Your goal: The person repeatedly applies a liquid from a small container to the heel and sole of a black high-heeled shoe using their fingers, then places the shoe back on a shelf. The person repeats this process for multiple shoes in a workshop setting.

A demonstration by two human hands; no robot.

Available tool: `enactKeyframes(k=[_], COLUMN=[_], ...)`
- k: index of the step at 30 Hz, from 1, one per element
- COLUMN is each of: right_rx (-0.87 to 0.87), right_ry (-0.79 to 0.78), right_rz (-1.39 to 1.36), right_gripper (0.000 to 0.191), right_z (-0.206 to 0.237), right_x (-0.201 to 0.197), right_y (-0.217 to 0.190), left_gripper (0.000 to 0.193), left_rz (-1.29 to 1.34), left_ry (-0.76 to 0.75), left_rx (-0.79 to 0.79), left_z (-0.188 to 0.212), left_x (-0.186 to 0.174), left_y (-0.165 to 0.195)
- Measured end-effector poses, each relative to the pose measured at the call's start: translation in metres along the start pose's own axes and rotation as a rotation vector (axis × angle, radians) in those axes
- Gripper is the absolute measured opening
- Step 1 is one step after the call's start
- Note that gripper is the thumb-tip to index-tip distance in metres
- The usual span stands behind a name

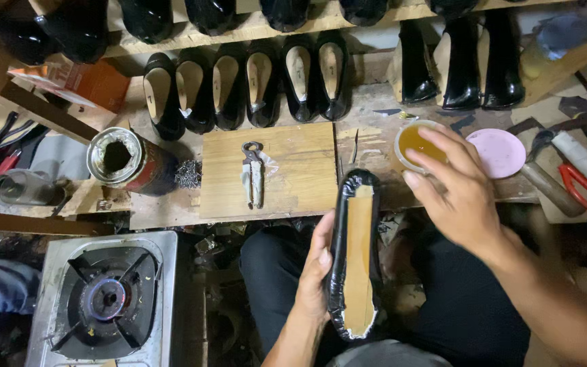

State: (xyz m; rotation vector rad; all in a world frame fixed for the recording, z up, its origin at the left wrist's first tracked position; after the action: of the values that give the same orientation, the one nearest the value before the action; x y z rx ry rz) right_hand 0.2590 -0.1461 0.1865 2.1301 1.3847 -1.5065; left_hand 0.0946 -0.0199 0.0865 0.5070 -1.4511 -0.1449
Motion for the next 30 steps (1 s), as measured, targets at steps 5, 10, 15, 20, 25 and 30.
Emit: enactKeyframes(k=[5, 10, 15, 20, 25, 30], right_rx=[0.009, -0.015, 0.216, -0.149, -0.228, -0.271], right_ry=[-0.138, -0.049, -0.145, 0.051, 0.106, 0.159], right_rz=[0.383, 0.312, 0.025, -0.265, -0.113, -0.036], right_gripper=[0.061, 0.047, 0.028, 0.035, 0.04, 0.038], right_z=[-0.013, 0.002, 0.011, 0.03, 0.028, 0.03], right_x=[0.046, 0.044, 0.031, -0.015, -0.014, -0.013], right_y=[0.041, 0.05, 0.048, -0.049, -0.078, -0.077], left_gripper=[0.09, 0.084, 0.079, 0.077, 0.076, 0.073], left_rz=[0.021, 0.039, -0.048, -0.074, -0.126, -0.144], left_ry=[-0.02, 0.036, 0.047, 0.004, 0.018, 0.017], left_rx=[-0.022, 0.008, -0.006, -0.005, 0.002, 0.006], left_z=[0.0, 0.001, 0.003, 0.003, 0.004, 0.006], left_x=[-0.003, -0.017, -0.021, -0.011, -0.008, -0.005], left_y=[0.003, 0.004, -0.003, -0.012, -0.014, -0.012])
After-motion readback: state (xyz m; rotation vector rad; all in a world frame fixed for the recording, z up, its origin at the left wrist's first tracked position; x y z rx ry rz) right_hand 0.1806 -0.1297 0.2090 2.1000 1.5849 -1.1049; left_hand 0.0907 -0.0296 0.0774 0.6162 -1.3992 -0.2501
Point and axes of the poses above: each hand's wrist, its own z-axis away from the middle knuckle, its own x-axis out of the palm, y = z × x, the point moved 10 cm from there along -z, towards the middle knuckle, and after that the axes turned 11 degrees about z, right-handed, at the moved point
